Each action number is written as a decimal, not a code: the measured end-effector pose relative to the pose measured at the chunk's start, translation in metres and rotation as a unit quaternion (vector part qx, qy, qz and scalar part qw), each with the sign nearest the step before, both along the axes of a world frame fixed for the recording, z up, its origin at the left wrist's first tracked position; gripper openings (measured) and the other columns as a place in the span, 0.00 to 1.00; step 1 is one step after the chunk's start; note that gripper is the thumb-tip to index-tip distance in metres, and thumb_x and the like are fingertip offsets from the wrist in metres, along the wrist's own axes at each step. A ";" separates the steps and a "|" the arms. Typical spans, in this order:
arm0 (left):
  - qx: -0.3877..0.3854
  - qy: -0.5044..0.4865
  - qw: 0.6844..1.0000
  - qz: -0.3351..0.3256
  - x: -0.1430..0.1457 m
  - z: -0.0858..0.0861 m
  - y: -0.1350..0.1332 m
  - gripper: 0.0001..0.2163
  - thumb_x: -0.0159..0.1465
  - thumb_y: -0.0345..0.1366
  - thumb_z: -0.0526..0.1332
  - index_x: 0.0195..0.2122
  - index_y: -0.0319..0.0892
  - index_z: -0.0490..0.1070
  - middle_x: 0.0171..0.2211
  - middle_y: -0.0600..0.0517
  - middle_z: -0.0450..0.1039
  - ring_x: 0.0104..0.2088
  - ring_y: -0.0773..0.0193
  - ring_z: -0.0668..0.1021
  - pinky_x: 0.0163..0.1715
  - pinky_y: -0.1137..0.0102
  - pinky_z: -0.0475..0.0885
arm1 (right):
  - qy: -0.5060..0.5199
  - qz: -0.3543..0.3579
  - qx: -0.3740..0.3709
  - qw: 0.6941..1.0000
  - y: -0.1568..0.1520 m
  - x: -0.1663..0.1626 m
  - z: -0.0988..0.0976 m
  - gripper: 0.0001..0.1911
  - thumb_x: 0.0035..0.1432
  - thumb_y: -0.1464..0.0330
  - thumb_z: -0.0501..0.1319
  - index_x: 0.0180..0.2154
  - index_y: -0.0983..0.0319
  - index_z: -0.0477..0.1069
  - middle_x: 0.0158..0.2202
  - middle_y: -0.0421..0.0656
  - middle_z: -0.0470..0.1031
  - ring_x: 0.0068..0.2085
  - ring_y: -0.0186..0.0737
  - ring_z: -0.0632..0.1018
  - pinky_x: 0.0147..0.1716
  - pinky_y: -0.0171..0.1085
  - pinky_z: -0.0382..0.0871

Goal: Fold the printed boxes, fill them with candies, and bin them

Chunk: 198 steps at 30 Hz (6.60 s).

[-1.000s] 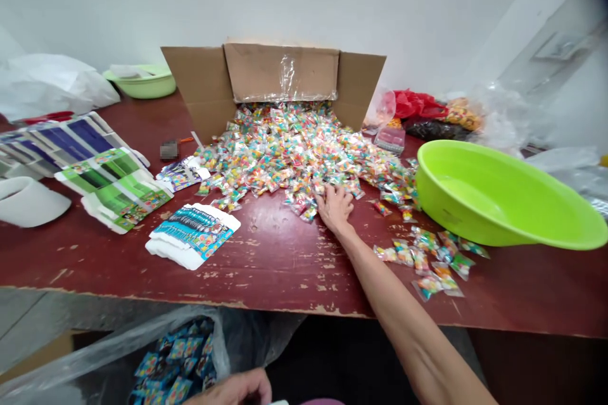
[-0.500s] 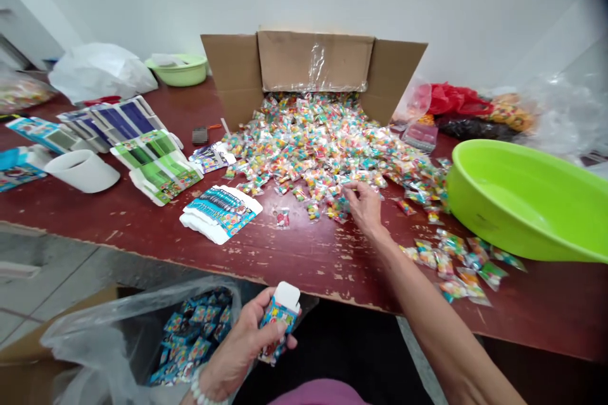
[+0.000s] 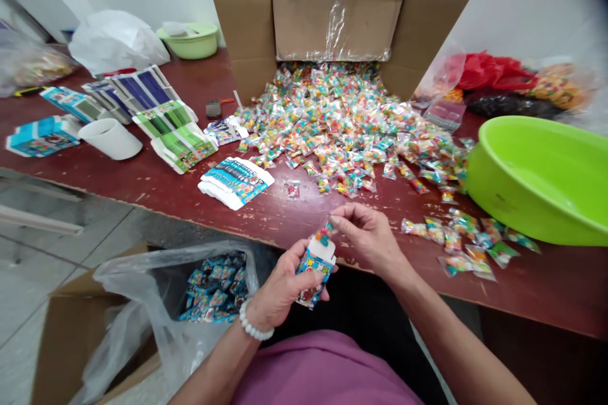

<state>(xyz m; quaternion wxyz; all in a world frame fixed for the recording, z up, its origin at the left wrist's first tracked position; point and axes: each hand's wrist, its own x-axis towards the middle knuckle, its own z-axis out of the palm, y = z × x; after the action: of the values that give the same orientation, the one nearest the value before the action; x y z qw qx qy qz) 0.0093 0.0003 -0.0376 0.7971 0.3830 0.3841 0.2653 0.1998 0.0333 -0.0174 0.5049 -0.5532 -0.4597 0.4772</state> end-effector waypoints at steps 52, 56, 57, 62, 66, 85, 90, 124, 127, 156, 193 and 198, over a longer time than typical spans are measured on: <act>-0.138 -0.129 0.956 0.226 -0.023 -0.002 -0.001 0.17 0.64 0.47 0.59 0.47 0.42 0.70 0.25 0.55 0.73 0.15 0.66 0.75 0.13 0.73 0.70 | -0.028 0.233 0.006 0.972 -0.022 -0.059 -0.015 0.12 0.57 0.57 0.67 0.34 0.59 0.78 0.33 0.45 0.81 0.28 0.43 0.80 0.26 0.39 0.76; -0.068 -0.099 0.970 0.213 -0.019 0.000 -0.003 0.26 0.66 0.53 0.54 0.57 0.41 0.68 0.31 0.48 0.78 0.17 0.65 0.77 0.16 0.73 0.70 | 0.065 0.216 -0.073 0.971 -0.016 -0.061 -0.008 0.16 0.50 0.56 0.71 0.31 0.63 0.77 0.31 0.45 0.81 0.24 0.40 0.78 0.22 0.37 0.75; -0.061 -0.095 0.972 0.207 -0.019 0.001 -0.004 0.28 0.66 0.56 0.52 0.58 0.40 0.68 0.33 0.47 0.79 0.18 0.65 0.77 0.16 0.73 0.71 | 0.077 0.217 -0.078 0.970 -0.014 -0.061 -0.005 0.16 0.50 0.56 0.71 0.29 0.63 0.77 0.33 0.46 0.81 0.24 0.39 0.78 0.22 0.37 0.75; -0.069 -0.082 0.977 0.183 -0.022 0.001 -0.002 0.32 0.65 0.58 0.53 0.59 0.37 0.69 0.34 0.44 0.80 0.18 0.65 0.77 0.16 0.73 0.70 | 0.079 0.219 -0.056 0.971 -0.016 -0.061 -0.003 0.16 0.53 0.56 0.69 0.28 0.63 0.75 0.43 0.47 0.80 0.23 0.35 0.77 0.19 0.35 0.73; -0.095 -0.105 0.971 0.192 -0.024 0.000 0.000 0.22 0.62 0.47 0.60 0.51 0.37 0.75 0.37 0.46 0.79 0.19 0.67 0.76 0.17 0.73 0.70 | -0.031 0.221 0.054 0.973 -0.032 -0.061 -0.011 0.10 0.59 0.60 0.65 0.33 0.59 0.77 0.38 0.45 0.77 0.31 0.41 0.79 0.30 0.40 0.76; 0.454 0.580 0.644 0.206 -0.111 -0.020 0.044 0.20 0.66 0.40 0.57 0.59 0.44 0.66 0.56 0.43 0.70 0.55 0.51 0.71 0.57 0.58 0.63 | -0.333 0.095 0.048 0.937 0.122 -0.110 -0.048 0.13 0.60 0.66 0.60 0.46 0.61 0.74 0.47 0.49 0.77 0.48 0.48 0.76 0.50 0.44 0.67; 0.422 0.697 0.557 0.158 -0.102 -0.034 0.104 0.23 0.68 0.46 0.55 0.61 0.43 0.66 0.50 0.41 0.71 0.47 0.47 0.72 0.44 0.58 0.67 | -0.379 0.057 -0.004 0.924 0.147 -0.144 -0.047 0.20 0.53 0.63 0.69 0.46 0.64 0.72 0.56 0.58 0.67 0.52 0.60 0.75 0.51 0.53 0.65; 0.050 -0.044 0.993 0.099 -0.027 0.016 0.008 0.15 0.49 0.39 0.75 0.31 0.35 0.73 0.23 0.52 0.74 0.22 0.66 0.76 0.21 0.71 0.74 | 0.127 0.240 -0.079 0.959 -0.026 -0.074 -0.001 0.16 0.59 0.55 0.63 0.37 0.62 0.75 0.19 0.34 0.65 0.17 0.30 0.65 0.14 0.30 0.60; 0.047 -0.028 0.992 0.117 -0.026 0.014 0.010 0.15 0.51 0.40 0.74 0.32 0.36 0.74 0.25 0.53 0.73 0.23 0.68 0.75 0.24 0.73 0.74 | 0.078 0.193 -0.063 0.976 -0.022 -0.073 -0.004 0.17 0.59 0.55 0.62 0.32 0.63 0.76 0.20 0.36 0.68 0.19 0.32 0.68 0.18 0.31 0.63; 0.175 0.052 0.959 0.217 -0.034 0.011 0.002 0.17 0.63 0.39 0.65 0.51 0.46 0.66 0.33 0.55 0.74 0.33 0.68 0.75 0.35 0.74 0.71 | 0.127 0.165 -0.060 0.976 0.004 -0.055 -0.013 0.19 0.45 0.58 0.74 0.38 0.60 0.76 0.29 0.39 0.76 0.29 0.35 0.75 0.30 0.35 0.69; -0.068 -0.048 0.976 0.203 -0.027 -0.015 -0.014 0.22 0.62 0.51 0.63 0.54 0.48 0.67 0.33 0.54 0.72 0.24 0.69 0.76 0.24 0.74 0.71 | -0.191 0.348 0.122 0.910 0.020 -0.053 -0.011 0.12 0.66 0.63 0.57 0.34 0.60 0.75 0.35 0.43 0.78 0.36 0.40 0.77 0.36 0.36 0.70; -0.127 -0.049 0.973 0.187 -0.029 -0.036 -0.044 0.19 0.55 0.43 0.71 0.44 0.42 0.70 0.32 0.55 0.70 0.29 0.71 0.74 0.32 0.76 0.69 | -0.369 0.143 0.104 0.912 0.099 -0.059 -0.038 0.13 0.61 0.69 0.58 0.47 0.63 0.74 0.44 0.50 0.78 0.44 0.49 0.77 0.44 0.42 0.68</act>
<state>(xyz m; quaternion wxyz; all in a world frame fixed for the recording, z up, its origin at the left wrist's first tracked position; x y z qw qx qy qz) -0.0201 -0.0436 -0.0739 0.7935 0.1869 0.4398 0.3770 0.1404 0.1323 -0.0551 0.2801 -0.5623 -0.7348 0.2557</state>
